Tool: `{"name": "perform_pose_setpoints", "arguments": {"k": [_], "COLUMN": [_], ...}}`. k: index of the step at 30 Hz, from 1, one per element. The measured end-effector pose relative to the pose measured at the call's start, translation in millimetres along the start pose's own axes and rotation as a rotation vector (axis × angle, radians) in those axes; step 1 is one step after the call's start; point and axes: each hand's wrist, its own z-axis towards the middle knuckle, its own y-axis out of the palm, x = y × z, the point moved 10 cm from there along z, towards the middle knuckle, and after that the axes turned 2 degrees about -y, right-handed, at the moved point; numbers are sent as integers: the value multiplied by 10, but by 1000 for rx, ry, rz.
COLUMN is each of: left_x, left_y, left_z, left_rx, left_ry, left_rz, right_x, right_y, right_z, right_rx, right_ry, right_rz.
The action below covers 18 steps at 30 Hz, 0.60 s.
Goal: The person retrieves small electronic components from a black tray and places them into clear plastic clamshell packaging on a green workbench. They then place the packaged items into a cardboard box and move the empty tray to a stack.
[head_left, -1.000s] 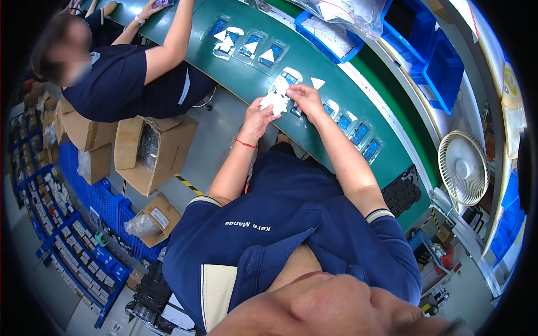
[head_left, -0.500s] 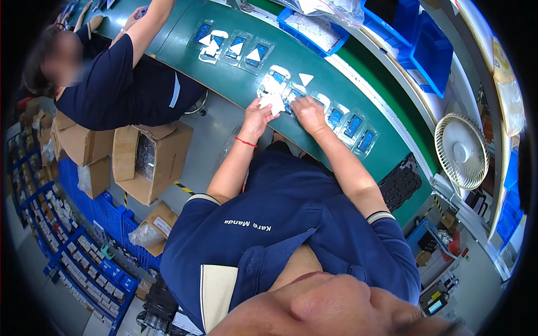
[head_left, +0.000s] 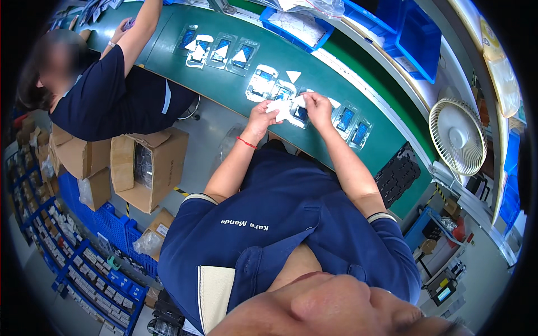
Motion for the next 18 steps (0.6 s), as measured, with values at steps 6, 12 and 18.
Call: {"name": "perform_pose_setpoints", "arguments": {"k": [6,12,18], "left_x": [50,3,-145], "left_y": [-41,178,544], "left_z": [13,79,102], "left_rx": [32,-10,-59], "left_ry": [-18,-43,-86], "left_rz": [-56,-11,29], "right_x": [-345,-324,453], "right_y": [117,-151,17], "right_z": [-472,-371,-275], "right_rx": [-24,63,-133], "right_ry": [-760,-435,178], "right_rz": [-690,-316,457]}}
